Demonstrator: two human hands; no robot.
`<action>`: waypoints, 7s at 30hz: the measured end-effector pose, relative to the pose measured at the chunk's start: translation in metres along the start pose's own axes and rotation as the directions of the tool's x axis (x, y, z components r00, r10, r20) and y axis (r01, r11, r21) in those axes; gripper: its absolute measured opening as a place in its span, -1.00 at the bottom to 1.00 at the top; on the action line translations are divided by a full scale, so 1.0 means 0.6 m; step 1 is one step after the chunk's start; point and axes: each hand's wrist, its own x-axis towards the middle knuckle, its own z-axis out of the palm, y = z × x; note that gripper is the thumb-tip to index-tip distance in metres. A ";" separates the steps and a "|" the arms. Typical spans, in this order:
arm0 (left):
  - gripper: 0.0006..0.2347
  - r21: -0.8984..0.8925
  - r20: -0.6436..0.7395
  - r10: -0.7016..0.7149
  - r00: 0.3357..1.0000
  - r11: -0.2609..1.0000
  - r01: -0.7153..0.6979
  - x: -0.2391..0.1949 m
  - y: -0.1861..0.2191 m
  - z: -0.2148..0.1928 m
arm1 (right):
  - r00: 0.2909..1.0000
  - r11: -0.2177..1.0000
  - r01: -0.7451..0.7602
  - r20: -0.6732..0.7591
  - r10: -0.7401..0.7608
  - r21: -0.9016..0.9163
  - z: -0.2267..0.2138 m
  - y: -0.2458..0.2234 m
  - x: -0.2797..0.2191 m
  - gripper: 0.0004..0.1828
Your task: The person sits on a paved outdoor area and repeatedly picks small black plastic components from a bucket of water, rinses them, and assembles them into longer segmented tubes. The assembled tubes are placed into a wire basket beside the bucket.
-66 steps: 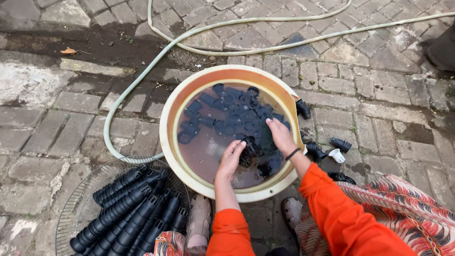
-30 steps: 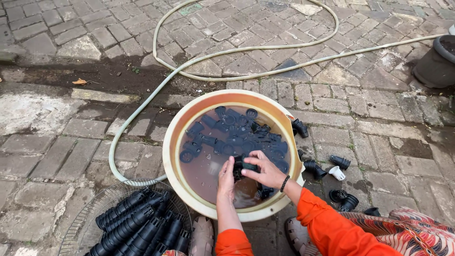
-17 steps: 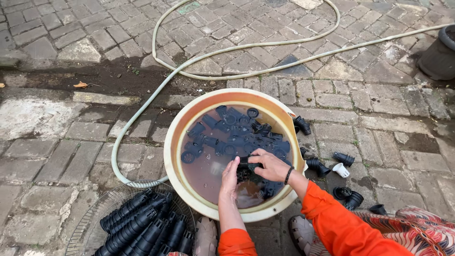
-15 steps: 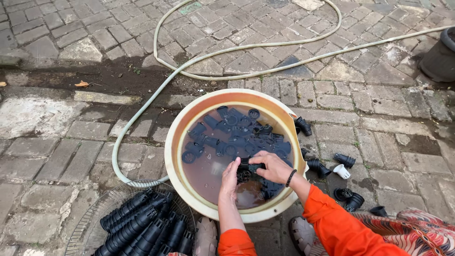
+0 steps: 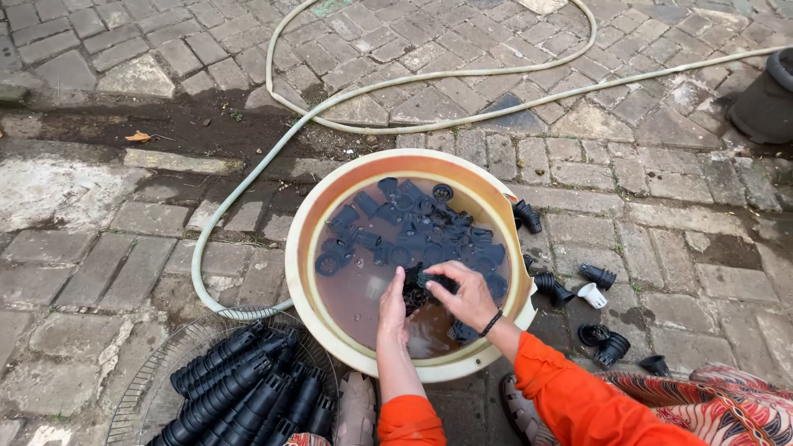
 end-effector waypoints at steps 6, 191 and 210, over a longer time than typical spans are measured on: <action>-0.66 0.154 0.041 0.160 0.986 0.974 -0.165 0.015 -0.016 -0.015 | 0.972 0.979 0.197 0.143 -0.188 -0.053 0.011 0.080 -0.013 -0.60; -0.75 0.062 -0.181 0.098 0.979 0.994 -0.088 0.075 -0.074 0.003 | 0.850 0.923 -0.326 0.490 0.192 0.203 0.009 0.154 0.035 -0.73; -0.80 0.009 -0.093 0.336 0.937 0.941 -0.337 -0.036 0.088 0.152 | 0.791 0.749 -0.217 0.562 -0.241 0.626 -0.172 0.015 0.159 -0.50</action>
